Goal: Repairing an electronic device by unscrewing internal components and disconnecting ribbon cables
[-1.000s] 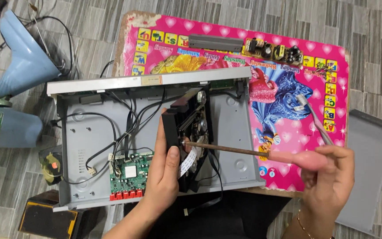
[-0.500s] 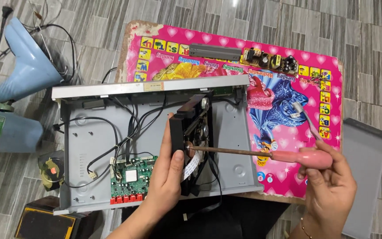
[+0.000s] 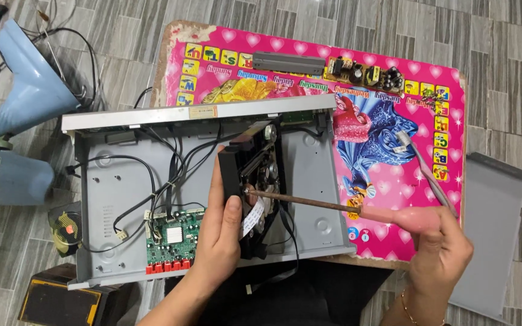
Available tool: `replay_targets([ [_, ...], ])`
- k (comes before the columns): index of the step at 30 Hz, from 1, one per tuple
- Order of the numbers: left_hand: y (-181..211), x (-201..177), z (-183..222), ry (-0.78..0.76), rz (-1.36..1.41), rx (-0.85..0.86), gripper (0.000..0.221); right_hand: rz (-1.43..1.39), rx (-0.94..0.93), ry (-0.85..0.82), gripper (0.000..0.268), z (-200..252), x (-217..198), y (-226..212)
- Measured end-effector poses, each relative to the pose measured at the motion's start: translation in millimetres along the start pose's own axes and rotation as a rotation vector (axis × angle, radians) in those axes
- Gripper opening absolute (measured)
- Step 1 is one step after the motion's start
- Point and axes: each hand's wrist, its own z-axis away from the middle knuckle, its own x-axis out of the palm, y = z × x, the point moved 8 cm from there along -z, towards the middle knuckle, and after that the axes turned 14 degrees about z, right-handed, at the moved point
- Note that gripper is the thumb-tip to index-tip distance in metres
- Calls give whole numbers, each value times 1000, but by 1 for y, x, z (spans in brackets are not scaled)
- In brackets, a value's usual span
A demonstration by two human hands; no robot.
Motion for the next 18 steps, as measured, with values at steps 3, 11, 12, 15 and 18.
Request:
replay_targets([
  [3,0,0,0,4,3,-1,62,1,23,-34,29,-2,-8,20],
  [11,3,1,0,-2,10,1,63,-447,105,-324,61,-8,17,24],
  [12,2,0,0,6,17,-5,63,-558,100,-323,60,-8,18,22],
  [15,2,0,2,14,32,-14,63,-630,45,-250,49,-8,19,19],
  [18,4,3,1,-12,18,-8,63,-594,7,-120,43,-11,17,11],
])
